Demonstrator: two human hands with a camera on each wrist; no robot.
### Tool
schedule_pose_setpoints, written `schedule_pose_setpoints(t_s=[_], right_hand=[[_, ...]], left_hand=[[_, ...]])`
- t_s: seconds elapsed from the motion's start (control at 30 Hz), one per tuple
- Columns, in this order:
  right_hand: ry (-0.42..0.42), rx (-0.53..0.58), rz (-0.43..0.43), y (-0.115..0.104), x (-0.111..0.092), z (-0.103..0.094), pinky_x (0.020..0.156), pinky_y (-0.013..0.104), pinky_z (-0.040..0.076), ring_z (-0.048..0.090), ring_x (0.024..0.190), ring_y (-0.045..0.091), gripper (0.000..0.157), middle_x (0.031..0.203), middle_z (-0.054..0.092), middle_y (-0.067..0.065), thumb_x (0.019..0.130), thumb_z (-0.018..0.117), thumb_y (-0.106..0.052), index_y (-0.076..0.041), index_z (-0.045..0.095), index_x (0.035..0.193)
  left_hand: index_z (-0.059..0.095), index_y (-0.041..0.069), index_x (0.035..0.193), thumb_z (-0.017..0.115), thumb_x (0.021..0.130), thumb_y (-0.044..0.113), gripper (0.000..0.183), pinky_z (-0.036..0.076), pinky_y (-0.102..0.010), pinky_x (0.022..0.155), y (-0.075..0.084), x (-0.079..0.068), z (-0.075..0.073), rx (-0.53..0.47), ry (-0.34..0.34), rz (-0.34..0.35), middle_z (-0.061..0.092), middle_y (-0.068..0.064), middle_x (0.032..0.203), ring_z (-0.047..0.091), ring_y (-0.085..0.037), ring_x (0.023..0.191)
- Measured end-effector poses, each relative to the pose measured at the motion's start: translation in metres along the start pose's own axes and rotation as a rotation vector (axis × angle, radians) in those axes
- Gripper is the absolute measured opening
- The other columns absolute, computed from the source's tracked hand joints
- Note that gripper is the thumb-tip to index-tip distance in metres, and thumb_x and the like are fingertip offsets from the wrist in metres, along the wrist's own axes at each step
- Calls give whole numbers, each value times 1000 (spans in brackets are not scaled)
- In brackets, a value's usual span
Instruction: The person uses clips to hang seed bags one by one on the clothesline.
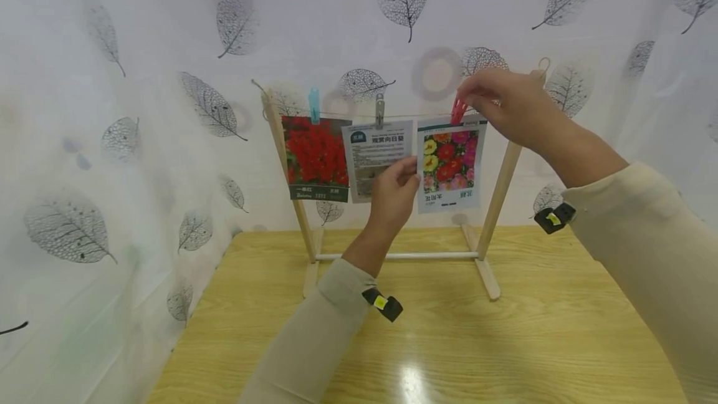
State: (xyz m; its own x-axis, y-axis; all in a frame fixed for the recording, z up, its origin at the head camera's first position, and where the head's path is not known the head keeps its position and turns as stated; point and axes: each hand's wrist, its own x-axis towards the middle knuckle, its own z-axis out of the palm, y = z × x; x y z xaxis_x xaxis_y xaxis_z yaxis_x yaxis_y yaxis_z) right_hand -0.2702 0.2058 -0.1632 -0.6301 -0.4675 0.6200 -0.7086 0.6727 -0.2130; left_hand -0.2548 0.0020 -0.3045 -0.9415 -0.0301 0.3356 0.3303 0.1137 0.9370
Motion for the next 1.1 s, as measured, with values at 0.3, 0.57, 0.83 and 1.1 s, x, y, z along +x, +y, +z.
schedule_pose_setpoints(t_s=[0.3,0.57,0.83,1.1], right_hand=[[31,-34,-57,2,2,3,101,52,52,67,114,35,19,118,71,17,99,61,-4,-1,69,116],[11,-36,-32,0,1,4,102,53,51,65,117,38,24,127,68,18,101,58,-6,-1,68,123],[31,-29,-50,1,0,6,100,53,52,65,116,37,28,128,67,19,100,59,-4,-1,66,127],[38,-36,-48,2,1,7,102,54,50,63,119,38,29,130,66,20,100,59,-3,-2,66,128]], left_hand=[[64,6,133,59,97,2,36,57,-31,96,-4,2,-3,-30,15,23,71,-11,122,70,-20,111],[66,7,131,60,97,2,35,59,-32,91,-8,-1,-7,-30,20,49,72,-11,121,70,-20,109],[68,8,128,59,97,3,32,58,-28,91,-15,-3,-10,-9,22,82,72,-9,122,70,-20,111],[68,5,124,60,96,1,30,57,-29,93,-15,-6,-12,-18,49,91,72,-12,119,70,-22,109]])
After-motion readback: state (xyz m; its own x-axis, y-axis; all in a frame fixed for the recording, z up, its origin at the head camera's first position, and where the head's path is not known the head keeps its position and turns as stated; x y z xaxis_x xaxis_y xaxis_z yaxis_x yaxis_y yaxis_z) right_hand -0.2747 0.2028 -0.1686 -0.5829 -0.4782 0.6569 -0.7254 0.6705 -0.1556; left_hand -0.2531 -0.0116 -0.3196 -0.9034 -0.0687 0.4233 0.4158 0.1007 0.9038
